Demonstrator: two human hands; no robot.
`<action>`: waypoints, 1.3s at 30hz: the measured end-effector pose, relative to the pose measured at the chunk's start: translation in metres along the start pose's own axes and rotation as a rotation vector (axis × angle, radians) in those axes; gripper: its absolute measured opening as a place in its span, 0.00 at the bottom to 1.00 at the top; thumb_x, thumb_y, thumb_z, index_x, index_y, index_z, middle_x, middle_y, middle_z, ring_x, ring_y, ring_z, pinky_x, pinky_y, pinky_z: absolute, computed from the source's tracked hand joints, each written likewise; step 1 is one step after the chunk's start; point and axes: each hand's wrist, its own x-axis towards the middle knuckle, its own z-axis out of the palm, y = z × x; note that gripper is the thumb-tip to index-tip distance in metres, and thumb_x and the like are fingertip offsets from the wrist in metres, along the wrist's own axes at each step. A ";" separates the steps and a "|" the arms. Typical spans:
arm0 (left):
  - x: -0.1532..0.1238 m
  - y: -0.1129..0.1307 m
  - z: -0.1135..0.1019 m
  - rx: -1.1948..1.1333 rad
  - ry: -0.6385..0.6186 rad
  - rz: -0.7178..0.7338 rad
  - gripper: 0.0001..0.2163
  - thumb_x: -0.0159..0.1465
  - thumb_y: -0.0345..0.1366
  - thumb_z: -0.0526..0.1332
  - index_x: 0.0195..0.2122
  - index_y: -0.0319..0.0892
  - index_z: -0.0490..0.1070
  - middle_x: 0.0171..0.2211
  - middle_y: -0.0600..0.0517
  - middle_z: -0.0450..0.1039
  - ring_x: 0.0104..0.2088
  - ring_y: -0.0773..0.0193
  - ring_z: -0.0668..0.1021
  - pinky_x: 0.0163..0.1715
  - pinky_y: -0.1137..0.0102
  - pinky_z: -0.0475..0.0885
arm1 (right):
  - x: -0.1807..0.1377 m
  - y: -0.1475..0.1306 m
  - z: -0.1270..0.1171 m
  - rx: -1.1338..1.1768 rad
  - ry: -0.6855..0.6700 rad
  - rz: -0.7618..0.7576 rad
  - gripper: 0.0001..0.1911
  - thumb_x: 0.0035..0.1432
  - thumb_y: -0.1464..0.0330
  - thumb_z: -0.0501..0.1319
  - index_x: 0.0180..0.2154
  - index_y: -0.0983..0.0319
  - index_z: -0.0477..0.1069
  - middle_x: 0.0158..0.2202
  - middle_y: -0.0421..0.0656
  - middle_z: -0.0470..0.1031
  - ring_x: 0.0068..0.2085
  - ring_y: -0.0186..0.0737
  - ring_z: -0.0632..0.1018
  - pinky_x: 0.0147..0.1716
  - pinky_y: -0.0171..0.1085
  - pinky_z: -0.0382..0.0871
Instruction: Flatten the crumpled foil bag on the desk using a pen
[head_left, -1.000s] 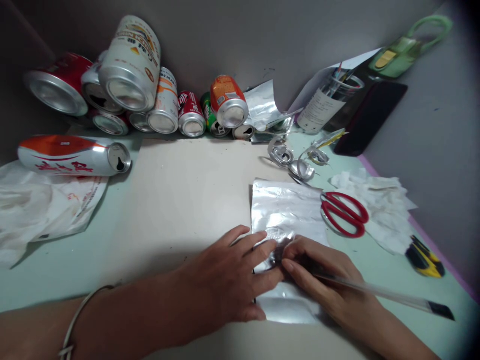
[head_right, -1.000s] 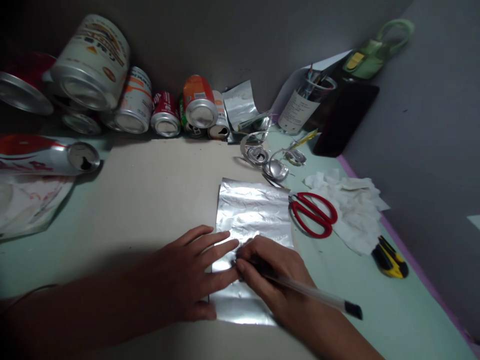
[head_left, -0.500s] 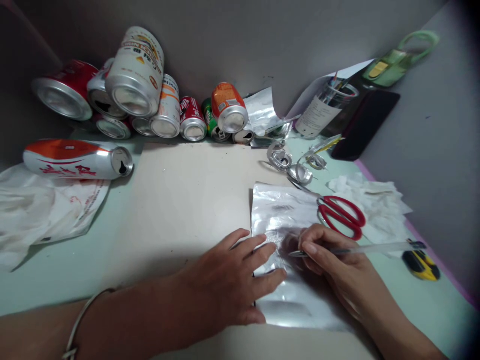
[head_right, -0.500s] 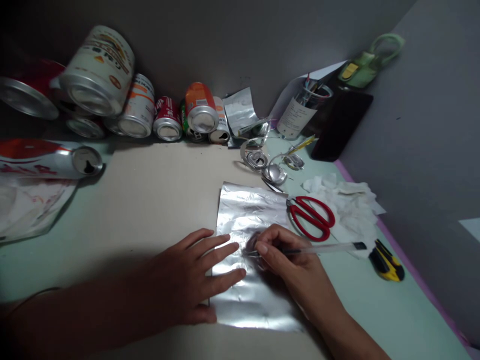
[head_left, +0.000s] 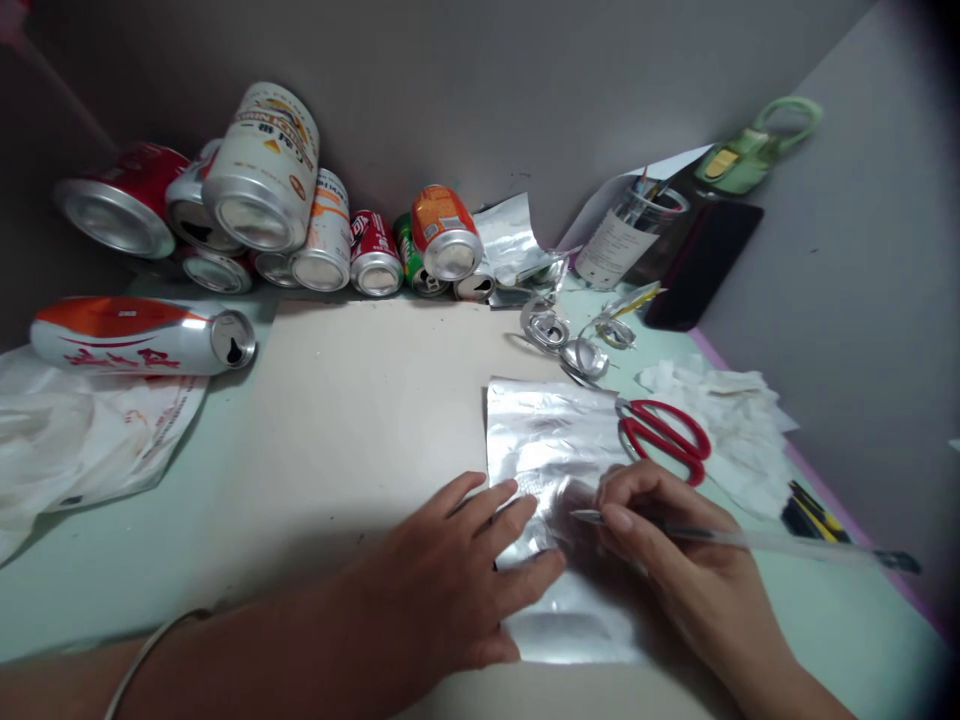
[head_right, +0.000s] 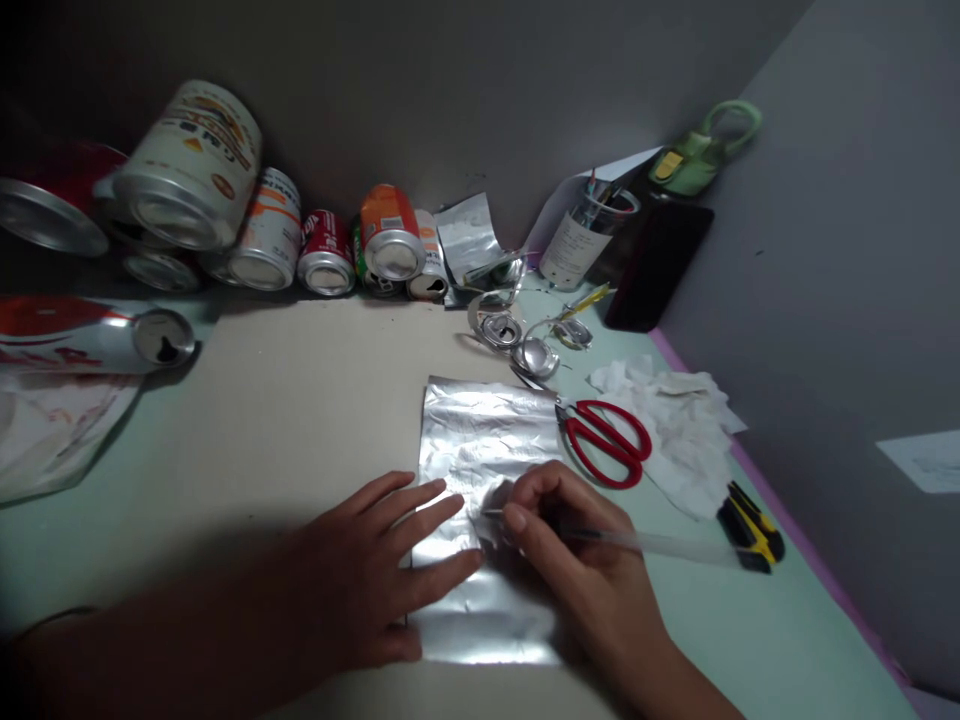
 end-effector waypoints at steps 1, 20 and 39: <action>0.000 0.001 0.001 0.002 -0.006 -0.006 0.38 0.56 0.57 0.76 0.63 0.49 0.68 0.63 0.40 0.72 0.63 0.46 0.74 0.64 0.53 0.65 | -0.001 -0.002 0.001 -0.013 -0.011 0.005 0.16 0.64 0.55 0.70 0.30 0.58 0.73 0.27 0.39 0.71 0.27 0.37 0.69 0.24 0.35 0.63; -0.009 0.018 -0.002 0.110 0.050 -0.036 0.35 0.58 0.57 0.76 0.62 0.47 0.69 0.61 0.37 0.74 0.62 0.44 0.76 0.62 0.52 0.67 | 0.002 -0.002 0.013 0.026 -0.208 -0.098 0.19 0.68 0.62 0.66 0.26 0.58 0.64 0.26 0.38 0.67 0.28 0.37 0.68 0.26 0.35 0.66; -0.007 0.018 -0.010 0.146 0.011 -0.044 0.37 0.58 0.59 0.75 0.62 0.47 0.68 0.62 0.40 0.74 0.62 0.48 0.75 0.63 0.55 0.63 | 0.002 0.007 0.013 -0.101 -0.259 -0.185 0.17 0.72 0.66 0.61 0.29 0.58 0.62 0.26 0.36 0.69 0.27 0.35 0.68 0.26 0.33 0.64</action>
